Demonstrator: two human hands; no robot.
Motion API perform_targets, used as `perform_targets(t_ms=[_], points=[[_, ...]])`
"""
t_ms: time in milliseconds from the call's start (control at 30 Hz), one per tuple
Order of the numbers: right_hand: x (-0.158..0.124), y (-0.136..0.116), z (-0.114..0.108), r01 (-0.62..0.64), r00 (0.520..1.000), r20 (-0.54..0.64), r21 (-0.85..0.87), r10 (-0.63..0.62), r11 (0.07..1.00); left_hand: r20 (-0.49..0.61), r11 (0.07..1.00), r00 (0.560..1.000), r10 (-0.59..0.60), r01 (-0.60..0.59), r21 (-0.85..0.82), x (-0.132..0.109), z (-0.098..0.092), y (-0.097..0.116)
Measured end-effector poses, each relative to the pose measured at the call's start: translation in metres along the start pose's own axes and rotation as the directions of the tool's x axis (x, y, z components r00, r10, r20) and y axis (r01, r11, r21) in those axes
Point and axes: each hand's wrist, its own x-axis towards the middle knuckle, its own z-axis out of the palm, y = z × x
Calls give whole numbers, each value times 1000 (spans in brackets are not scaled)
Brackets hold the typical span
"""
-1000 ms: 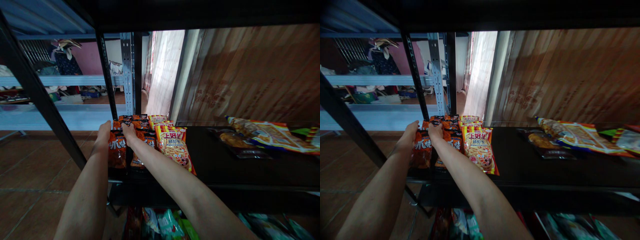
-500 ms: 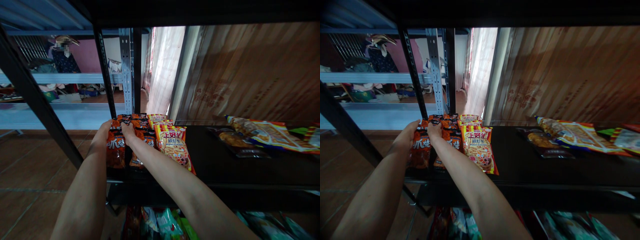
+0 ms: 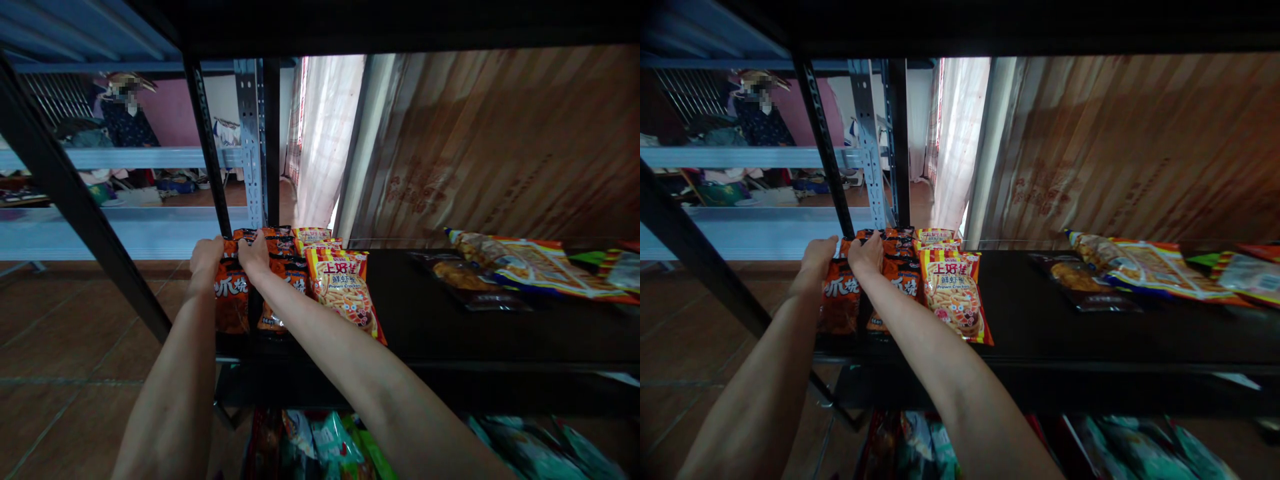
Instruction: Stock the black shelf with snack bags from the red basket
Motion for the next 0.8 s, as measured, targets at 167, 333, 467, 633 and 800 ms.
perform_targets(t_ms=[167,333,467,633,800], points=[[-44,-24,-47,282,959,20,-26,-281,959,-142,958,962,235,-253,-131,-46,-4,10],[-98,-11,-99,298,955,26,-53,-297,953,11,875,924,381,-357,-329,-122,9,-1],[-124,7,-121,159,987,29,-39,-158,987,104,864,919,380,-312,-395,-165,21,-17],[-130,19,-126,89,996,24,-81,-88,993,181,934,940,290,-236,-268,-175,34,-23],[-122,24,-122,22,1000,22,-108,-20,994,241,959,932,270,-238,-152,-164,43,-19]])
